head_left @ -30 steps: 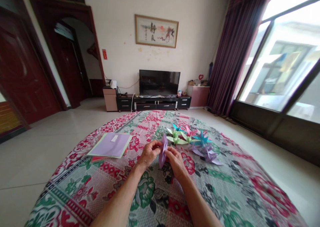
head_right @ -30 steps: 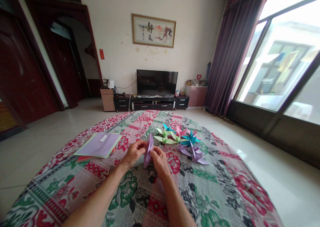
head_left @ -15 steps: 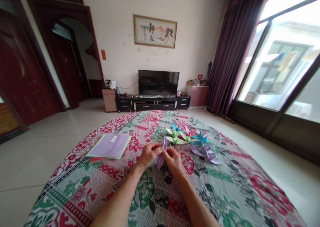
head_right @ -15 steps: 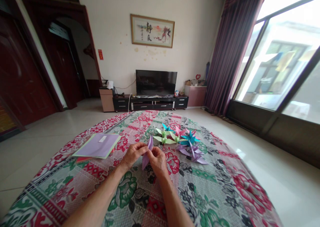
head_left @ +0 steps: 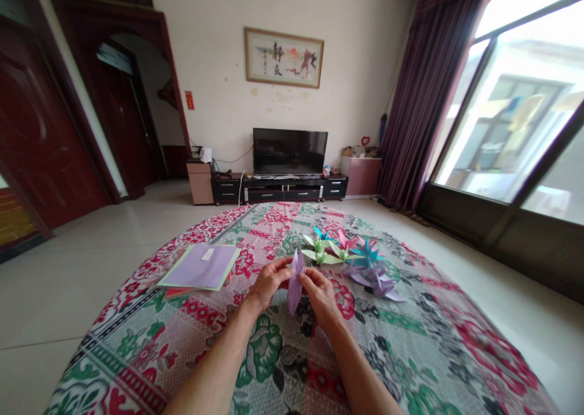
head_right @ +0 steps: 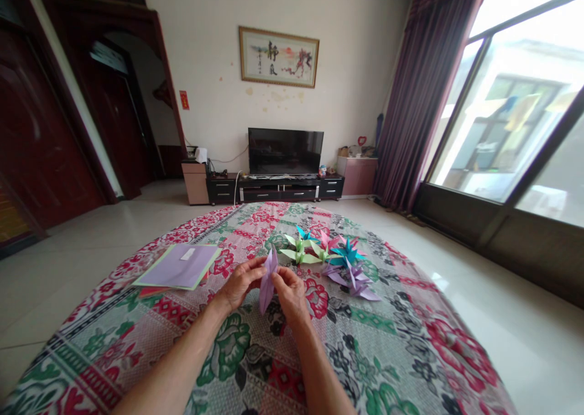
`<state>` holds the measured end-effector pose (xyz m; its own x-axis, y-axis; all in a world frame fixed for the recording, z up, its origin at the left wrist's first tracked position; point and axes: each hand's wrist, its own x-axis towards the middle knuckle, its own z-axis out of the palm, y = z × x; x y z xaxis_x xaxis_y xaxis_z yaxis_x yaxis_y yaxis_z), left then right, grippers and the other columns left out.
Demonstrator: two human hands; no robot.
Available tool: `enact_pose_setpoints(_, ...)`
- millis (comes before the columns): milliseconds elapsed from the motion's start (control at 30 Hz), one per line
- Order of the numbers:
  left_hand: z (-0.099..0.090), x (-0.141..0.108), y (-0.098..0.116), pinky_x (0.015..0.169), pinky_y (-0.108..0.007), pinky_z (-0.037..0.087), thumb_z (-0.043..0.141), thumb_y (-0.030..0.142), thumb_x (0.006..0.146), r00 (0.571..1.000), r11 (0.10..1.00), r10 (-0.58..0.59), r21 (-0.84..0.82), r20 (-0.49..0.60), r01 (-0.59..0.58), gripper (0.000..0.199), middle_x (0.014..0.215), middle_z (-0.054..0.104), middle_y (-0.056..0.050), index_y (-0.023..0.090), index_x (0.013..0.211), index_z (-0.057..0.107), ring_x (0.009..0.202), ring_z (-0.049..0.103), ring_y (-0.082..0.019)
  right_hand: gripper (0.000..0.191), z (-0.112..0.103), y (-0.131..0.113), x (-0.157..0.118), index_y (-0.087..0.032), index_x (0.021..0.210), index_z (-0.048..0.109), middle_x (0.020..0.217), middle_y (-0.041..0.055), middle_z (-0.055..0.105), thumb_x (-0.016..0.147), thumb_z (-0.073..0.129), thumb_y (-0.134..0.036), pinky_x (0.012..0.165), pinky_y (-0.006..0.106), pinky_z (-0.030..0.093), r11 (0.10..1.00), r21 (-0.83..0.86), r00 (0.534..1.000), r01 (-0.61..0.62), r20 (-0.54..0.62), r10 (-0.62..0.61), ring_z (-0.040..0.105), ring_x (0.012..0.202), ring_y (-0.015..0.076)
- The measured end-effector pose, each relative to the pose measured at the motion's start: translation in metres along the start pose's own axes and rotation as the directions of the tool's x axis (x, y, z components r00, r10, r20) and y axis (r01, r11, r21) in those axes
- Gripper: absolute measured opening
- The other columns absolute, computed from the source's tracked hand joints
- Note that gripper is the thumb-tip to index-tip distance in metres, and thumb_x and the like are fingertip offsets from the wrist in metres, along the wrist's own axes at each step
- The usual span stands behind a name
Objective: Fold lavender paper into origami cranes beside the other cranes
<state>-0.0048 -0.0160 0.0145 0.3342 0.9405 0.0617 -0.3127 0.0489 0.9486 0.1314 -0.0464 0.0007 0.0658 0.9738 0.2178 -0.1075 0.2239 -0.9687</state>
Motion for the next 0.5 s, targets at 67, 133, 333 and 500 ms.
enact_pose_setpoints(67, -0.0004, 0.0, -0.0004, 0.064, -0.026, 0.046, 0.068, 0.036, 0.064, 1.0, 1.0, -0.01, 0.012, 0.01, 0.01, 0.042, 0.082, 0.067, -0.004, 0.015, 0.099, 0.063, 0.066, 0.059, -0.014, 0.03, 0.0005, -0.0014, -0.0002, -0.016, 0.079, 0.065, 0.068, 0.0014, 0.062, 0.069, 0.062, -0.044, 0.055, 0.023, 0.042, 1.0, -0.015, 1.0, 0.005, -0.007, -0.005, 0.051, 0.057, 0.0124)
enact_pose_setpoints(133, -0.0003, 0.0, -0.0007, 0.064, -0.025, 0.045, 0.068, 0.035, 0.063, 1.0, 1.0, -0.007, 0.026, -0.006, 0.007, 0.04, 0.082, 0.067, -0.004, 0.015, 0.097, 0.064, 0.067, 0.059, -0.014, 0.03, 0.0014, -0.0018, 0.0, -0.016, 0.08, 0.065, 0.068, 0.0019, 0.063, 0.068, 0.062, -0.043, 0.056, 0.024, 0.044, 1.0, -0.017, 1.0, 0.006, 0.002, -0.006, 0.053, 0.059, 0.0136)
enact_pose_setpoints(333, 0.0016, -0.0011, 0.0008, 0.062, -0.022, 0.041, 0.066, 0.03, 0.065, 0.996, 0.987, 0.089, 0.138, -0.033, -0.083, 0.027, 0.074, 0.063, 0.0, 0.016, 0.089, 0.063, 0.064, 0.055, -0.011, 0.022, 0.0027, 0.0011, 0.0013, -0.016, 0.078, 0.063, 0.068, 0.0012, 0.063, 0.067, 0.061, -0.035, 0.056, 0.023, 0.043, 0.997, -0.056, 0.998, 0.058, 0.009, -0.058, 0.054, 0.059, 0.0134)
enact_pose_setpoints(500, 0.0036, -0.0017, 0.0028, 0.061, -0.021, 0.039, 0.064, 0.034, 0.067, 0.992, 0.968, 0.117, 0.229, -0.041, -0.105, 0.024, 0.068, 0.06, 0.001, 0.014, 0.081, 0.064, 0.061, 0.05, -0.01, 0.018, 0.0012, 0.0014, 0.0003, -0.016, 0.079, 0.063, 0.068, 0.0009, 0.062, 0.071, 0.056, -0.031, 0.059, 0.023, 0.043, 0.961, -0.226, 0.987, 0.16, 0.016, -0.161, 0.054, 0.062, 0.014)
